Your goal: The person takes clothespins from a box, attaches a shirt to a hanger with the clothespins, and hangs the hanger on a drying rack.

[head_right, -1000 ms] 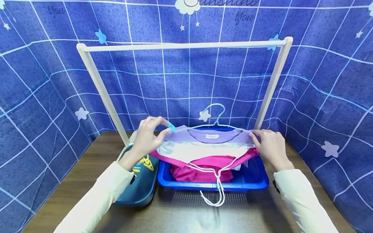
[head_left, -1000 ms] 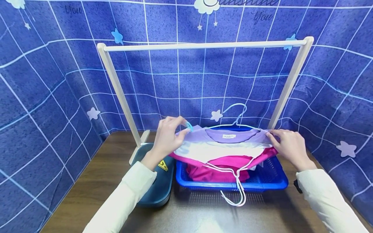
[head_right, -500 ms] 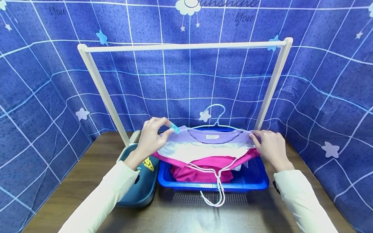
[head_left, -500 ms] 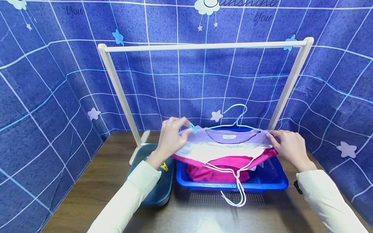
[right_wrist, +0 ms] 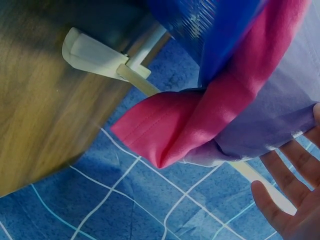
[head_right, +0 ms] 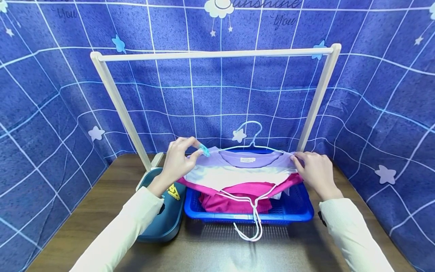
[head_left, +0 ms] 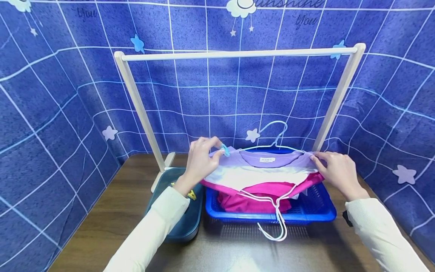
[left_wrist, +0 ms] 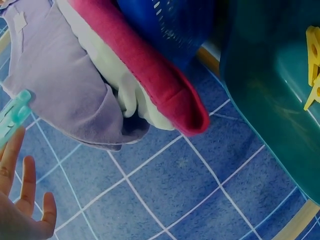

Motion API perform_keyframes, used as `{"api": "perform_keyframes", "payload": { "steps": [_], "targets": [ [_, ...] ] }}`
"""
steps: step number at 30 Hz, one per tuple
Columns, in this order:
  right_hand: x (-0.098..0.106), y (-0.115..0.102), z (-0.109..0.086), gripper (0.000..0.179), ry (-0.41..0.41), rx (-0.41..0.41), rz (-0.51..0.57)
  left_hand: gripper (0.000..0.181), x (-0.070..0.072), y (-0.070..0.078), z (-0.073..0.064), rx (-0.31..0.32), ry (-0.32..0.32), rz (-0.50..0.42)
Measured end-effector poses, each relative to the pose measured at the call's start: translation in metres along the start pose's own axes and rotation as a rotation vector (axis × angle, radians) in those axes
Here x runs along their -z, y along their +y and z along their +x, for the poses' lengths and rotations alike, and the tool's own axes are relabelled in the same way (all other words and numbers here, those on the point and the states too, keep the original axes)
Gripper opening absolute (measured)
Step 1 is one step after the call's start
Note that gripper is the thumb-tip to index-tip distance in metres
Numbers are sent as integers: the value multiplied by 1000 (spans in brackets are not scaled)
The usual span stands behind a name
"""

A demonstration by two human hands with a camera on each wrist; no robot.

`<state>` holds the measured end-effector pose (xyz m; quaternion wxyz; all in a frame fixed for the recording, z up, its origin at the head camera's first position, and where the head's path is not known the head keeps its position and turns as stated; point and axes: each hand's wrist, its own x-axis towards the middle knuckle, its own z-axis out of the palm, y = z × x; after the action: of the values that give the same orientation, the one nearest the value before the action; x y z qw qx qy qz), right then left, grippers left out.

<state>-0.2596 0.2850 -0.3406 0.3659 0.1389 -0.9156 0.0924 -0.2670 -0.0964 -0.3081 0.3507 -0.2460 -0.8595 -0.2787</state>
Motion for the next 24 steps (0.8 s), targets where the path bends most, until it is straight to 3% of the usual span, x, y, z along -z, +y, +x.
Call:
{"api": "perform_keyframes", "payload": {
  "steps": [15, 24],
  "targets": [
    [-1, 0, -2, 21, -1, -9, 5, 7, -6, -3, -1, 22, -34, 0],
    [0, 0, 0, 21, -4, -13, -2, 18, -3, -5, -4, 33, -77, -5]
  ]
}}
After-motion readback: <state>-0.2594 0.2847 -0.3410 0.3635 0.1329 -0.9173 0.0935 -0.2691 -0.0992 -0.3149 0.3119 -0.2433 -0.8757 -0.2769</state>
